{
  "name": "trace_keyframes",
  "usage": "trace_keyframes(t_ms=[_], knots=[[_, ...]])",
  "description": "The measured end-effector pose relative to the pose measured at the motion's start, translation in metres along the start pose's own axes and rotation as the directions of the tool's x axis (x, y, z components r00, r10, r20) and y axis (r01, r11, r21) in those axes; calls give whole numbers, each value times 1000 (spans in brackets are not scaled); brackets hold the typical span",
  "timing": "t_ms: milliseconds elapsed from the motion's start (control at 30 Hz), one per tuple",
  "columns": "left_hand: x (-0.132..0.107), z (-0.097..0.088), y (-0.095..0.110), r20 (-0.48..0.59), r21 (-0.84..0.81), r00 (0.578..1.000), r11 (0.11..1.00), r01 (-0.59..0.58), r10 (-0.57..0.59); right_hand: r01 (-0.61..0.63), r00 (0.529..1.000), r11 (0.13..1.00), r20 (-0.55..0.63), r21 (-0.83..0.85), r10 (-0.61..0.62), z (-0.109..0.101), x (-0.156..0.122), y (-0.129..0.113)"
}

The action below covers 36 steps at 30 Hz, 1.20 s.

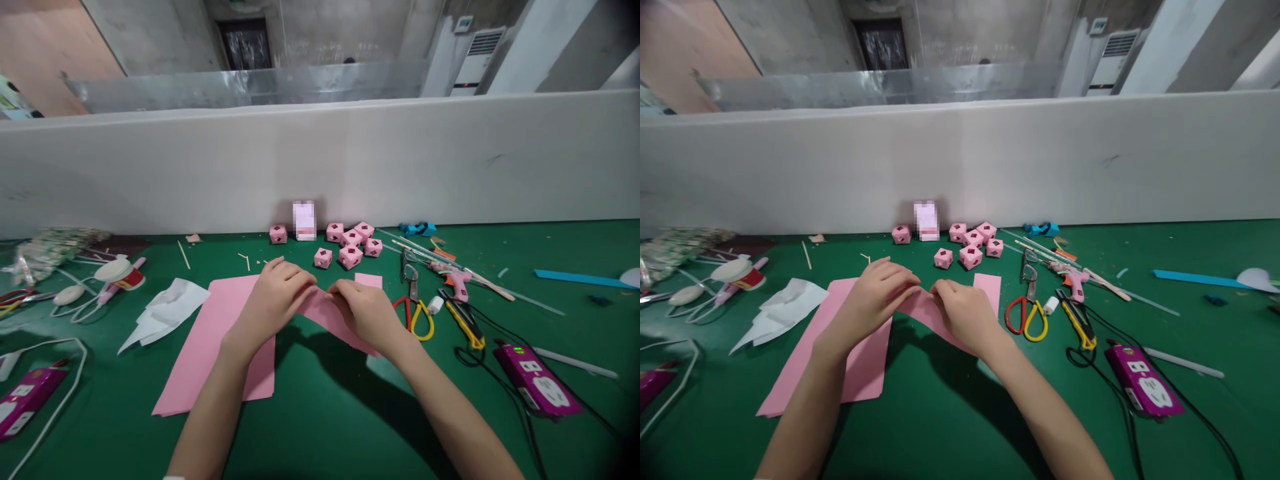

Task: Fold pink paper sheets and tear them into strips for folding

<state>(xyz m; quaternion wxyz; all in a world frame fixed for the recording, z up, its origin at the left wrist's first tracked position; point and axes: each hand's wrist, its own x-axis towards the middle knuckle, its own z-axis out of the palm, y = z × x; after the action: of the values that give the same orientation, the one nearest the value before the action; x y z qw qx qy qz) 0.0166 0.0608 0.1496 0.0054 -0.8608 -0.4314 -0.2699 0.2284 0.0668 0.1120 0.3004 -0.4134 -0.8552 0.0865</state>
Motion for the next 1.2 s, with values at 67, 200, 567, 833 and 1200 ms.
trace_keyframes(t_ms=[67, 200, 567, 833, 1200], knots=[[0, 0, -3, 29, -24, 999, 999, -25, 26, -24, 1000, 999, 18, 32, 24, -2, 1, -1], [0, -4, -7, -14, -33, 1000, 999, -25, 24, -35, 998, 993, 54, 110, 29, -11, 4, -3], [1, 9, 1, 104, 58, 993, 997, -58, 52, 2, 998, 996, 68, -94, 4, -7, 1, -1], [-1, 5, -3, 72, 31, 997, 999, -35, 33, 16, 1000, 998, 15, -69, -15, -11, 2, 2], [0, -7, -6, -61, -92, 998, 995, 26, -32, -73, 995, 988, -63, 134, 82, -36, 1, 1]])
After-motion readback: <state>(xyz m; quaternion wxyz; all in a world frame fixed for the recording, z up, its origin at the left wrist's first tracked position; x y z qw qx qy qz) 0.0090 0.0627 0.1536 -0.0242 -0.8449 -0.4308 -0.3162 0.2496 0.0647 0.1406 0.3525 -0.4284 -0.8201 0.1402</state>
